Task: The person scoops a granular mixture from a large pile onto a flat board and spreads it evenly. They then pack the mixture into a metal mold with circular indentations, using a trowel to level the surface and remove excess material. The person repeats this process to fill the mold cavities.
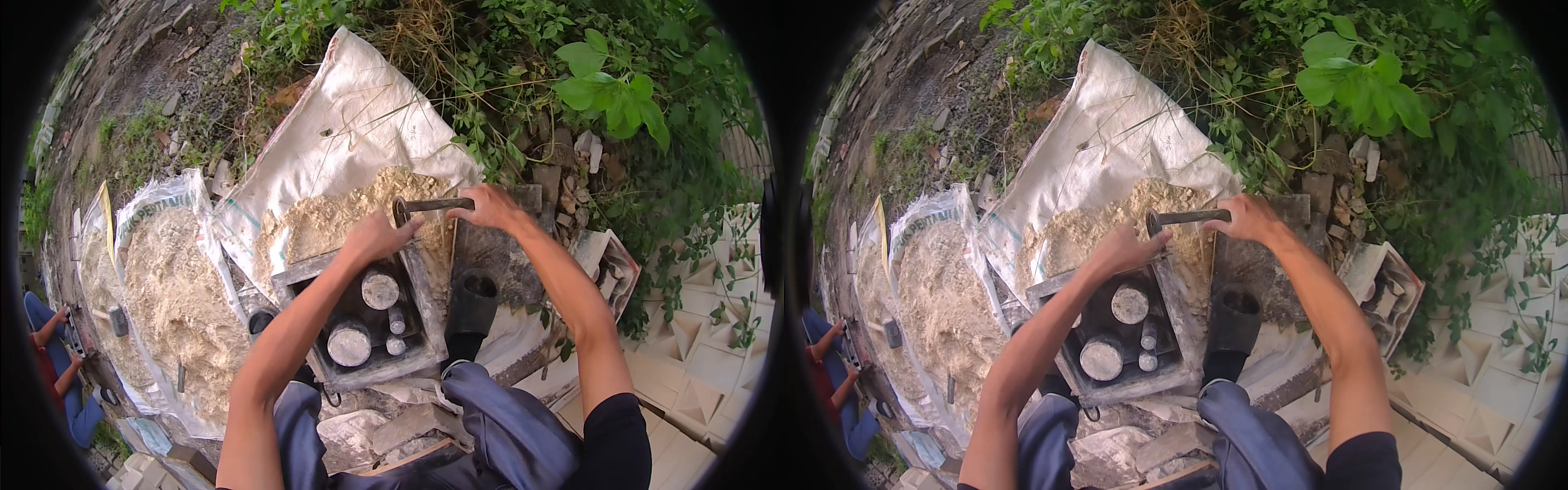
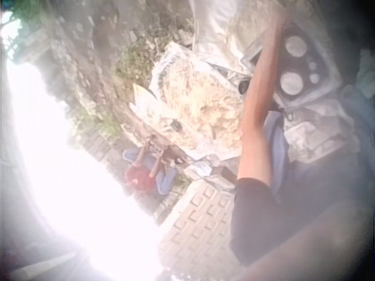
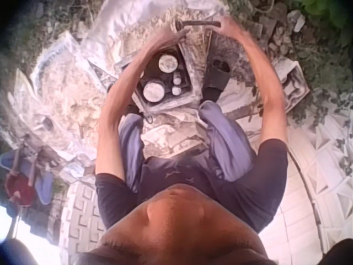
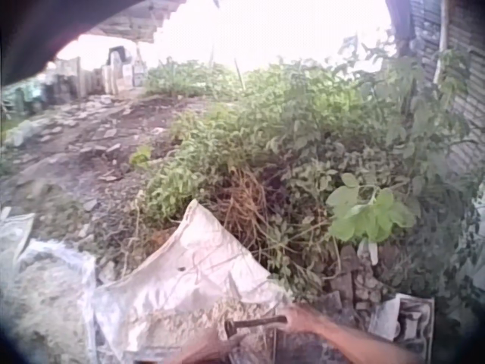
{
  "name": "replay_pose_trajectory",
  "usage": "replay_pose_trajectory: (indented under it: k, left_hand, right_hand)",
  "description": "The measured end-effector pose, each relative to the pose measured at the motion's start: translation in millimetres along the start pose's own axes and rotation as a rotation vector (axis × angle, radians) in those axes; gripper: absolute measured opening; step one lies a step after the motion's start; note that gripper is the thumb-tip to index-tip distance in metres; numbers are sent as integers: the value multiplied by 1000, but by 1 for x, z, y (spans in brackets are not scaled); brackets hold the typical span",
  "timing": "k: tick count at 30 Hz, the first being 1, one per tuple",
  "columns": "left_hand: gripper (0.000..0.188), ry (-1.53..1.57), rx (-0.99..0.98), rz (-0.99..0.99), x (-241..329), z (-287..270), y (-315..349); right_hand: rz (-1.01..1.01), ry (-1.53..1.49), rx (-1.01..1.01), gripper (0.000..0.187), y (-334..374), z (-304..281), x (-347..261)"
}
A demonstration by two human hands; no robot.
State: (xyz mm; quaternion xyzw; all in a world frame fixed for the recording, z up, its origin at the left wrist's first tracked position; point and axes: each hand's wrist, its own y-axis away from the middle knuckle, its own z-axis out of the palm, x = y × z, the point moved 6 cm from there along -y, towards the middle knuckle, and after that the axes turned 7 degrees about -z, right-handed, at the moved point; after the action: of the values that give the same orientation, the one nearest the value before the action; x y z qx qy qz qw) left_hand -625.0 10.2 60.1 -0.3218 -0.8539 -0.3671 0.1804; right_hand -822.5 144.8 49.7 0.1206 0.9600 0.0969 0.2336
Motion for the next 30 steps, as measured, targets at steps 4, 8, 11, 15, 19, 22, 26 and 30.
replay_pose_trajectory:
  k: [4, 8, 11, 15, 19, 22, 26, 30]
  left_hand:
    - [68, 334, -52, 46, 3, 9, -30]
    - [41, 354, -56, -49, 0, 22, -39]
    - [35, 296, 83, 15, 6, 19, -38]
    - [35, 273, 68, -39, 2, 20, -39]
    - [34, 306, 44, -41, -2, 23, -41]
    - [34, 348, 18, -38, -1, 20, -37]
    - [35, 324, 40, 0, 2, 20, -38]
    - [39, 299, 28, -5, -1, 14, -35]
  right_hand:
    - [-98, 103, 63, 39, 6, 7, -7]
    - [-197, 79, 120, 28, 7, 7, -14]
    - [-217, 30, 144, 28, 8, 4, -11]
    - [-182, -33, 184, 31, 9, 3, -14]
    - [7, -171, 18, 46, -4, 5, -14]
    - [100, -210, -27, 58, -4, -1, -14]
    - [117, -161, 27, 59, -1, -12, -20]
    - [85, -158, 59, 62, -2, -25, -35]
